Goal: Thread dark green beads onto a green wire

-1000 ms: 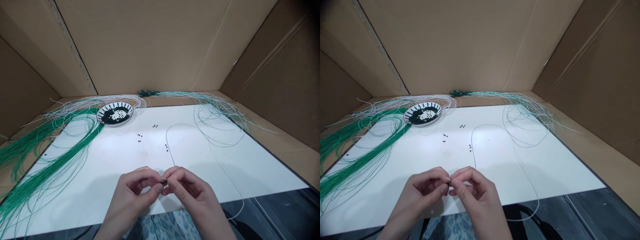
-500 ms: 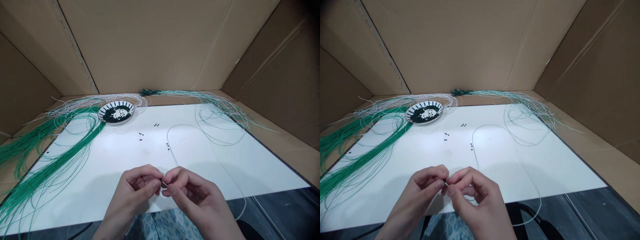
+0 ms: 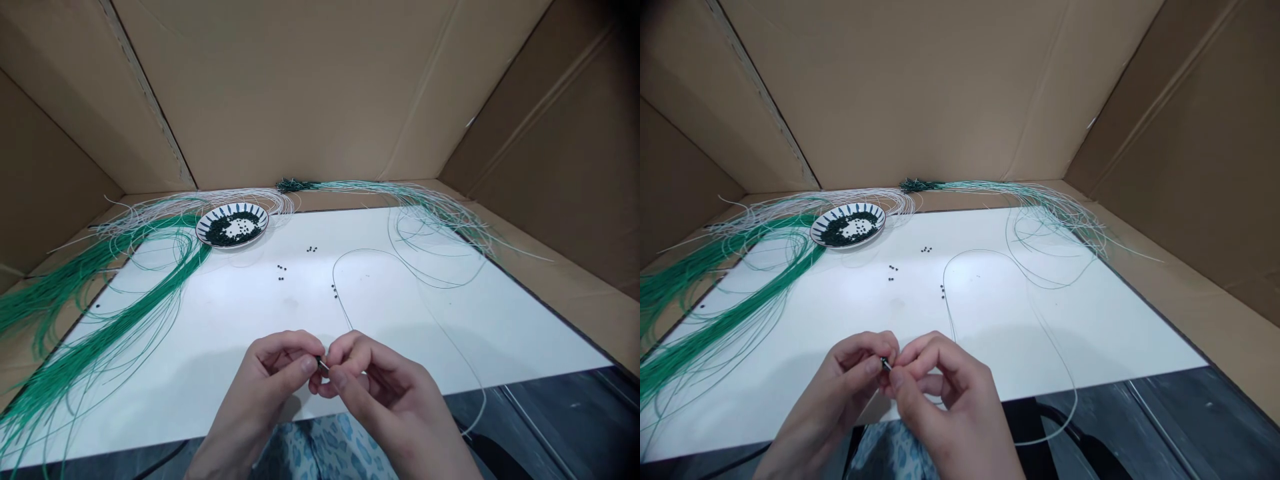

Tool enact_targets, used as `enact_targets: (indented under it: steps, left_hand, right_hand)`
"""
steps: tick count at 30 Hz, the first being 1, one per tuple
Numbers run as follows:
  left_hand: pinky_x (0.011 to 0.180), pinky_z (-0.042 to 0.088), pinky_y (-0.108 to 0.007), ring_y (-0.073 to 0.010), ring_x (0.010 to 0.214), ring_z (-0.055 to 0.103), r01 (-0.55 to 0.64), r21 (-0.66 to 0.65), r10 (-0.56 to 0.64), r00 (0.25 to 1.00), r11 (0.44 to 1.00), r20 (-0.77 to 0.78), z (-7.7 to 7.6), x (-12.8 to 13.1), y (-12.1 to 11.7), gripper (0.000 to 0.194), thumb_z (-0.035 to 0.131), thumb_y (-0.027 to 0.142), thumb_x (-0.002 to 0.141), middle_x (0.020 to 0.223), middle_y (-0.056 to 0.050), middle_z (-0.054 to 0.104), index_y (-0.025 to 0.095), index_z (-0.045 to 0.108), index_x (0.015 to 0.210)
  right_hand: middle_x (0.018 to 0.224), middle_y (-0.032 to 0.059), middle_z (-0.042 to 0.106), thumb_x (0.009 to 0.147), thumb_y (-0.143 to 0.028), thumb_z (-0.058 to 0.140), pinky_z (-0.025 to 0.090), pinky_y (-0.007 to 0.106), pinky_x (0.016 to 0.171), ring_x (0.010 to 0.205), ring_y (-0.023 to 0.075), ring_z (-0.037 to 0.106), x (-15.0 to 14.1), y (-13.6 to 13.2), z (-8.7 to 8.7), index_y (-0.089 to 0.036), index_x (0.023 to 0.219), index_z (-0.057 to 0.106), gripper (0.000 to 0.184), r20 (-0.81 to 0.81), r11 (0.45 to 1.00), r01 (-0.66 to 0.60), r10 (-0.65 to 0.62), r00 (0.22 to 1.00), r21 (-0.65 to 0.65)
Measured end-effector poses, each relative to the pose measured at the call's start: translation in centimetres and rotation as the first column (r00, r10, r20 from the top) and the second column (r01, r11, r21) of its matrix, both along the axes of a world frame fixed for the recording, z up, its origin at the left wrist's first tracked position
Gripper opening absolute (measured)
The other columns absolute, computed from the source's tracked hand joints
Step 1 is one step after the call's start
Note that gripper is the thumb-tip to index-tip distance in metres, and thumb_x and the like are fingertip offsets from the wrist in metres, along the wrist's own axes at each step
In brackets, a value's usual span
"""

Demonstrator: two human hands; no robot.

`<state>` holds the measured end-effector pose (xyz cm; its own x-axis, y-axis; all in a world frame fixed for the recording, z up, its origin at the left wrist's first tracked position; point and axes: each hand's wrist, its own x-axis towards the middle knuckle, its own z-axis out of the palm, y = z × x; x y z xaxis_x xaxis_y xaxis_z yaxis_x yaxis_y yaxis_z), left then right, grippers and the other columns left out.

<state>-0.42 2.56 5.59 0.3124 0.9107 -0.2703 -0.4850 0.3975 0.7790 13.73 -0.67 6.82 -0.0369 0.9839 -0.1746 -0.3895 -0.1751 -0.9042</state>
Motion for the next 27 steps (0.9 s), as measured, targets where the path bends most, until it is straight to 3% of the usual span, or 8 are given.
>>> enact_targets:
  steps: [9,17,27]
  left_hand:
    - [0.056,0.047,-0.014,-0.0064,0.057,0.061,-0.001,0.059,0.001,1.000,0.998,0.005,-0.1,-0.1,0.1,0.019,0.096,0.035,0.063,0.067,0.003,0.071,0.022,0.082,0.067]
    - [0.060,0.048,-0.012,-0.0064,0.065,0.061,0.091,0.237,-0.099,0.995,0.967,0.020,-1.5,-1.0,0.3,0.005,0.087,0.028,0.077,0.075,0.002,0.071,0.024,0.084,0.078]
    - [0.058,0.047,-0.013,-0.0065,0.061,0.061,0.092,0.153,-0.092,0.996,0.984,-0.005,-1.4,-0.6,0.5,0.014,0.091,0.033,0.072,0.073,0.001,0.074,0.023,0.084,0.076]
  right_hand:
    - [0.082,-0.0015,0.064,0.076,-0.041,0.086,0.057,0.021,0.071,0.072,0.0126,0.069,-0.2,0.0,0.0,-0.019,0.063,0.066,0.032,-0.025,0.999,0.014,-0.015,1.000,-0.037]
    - [0.079,-0.0015,0.066,0.073,-0.039,0.089,0.060,0.020,0.070,0.068,0.0105,0.067,-0.2,0.0,0.2,-0.019,0.062,0.067,0.032,-0.078,0.997,0.033,-0.039,0.996,-0.074]
    - [0.080,-0.0010,0.068,0.078,-0.037,0.086,0.058,0.019,0.072,0.071,0.0111,0.069,0.0,0.0,0.2,-0.019,0.065,0.069,0.028,-0.072,0.998,0.007,-0.011,0.997,-0.063]
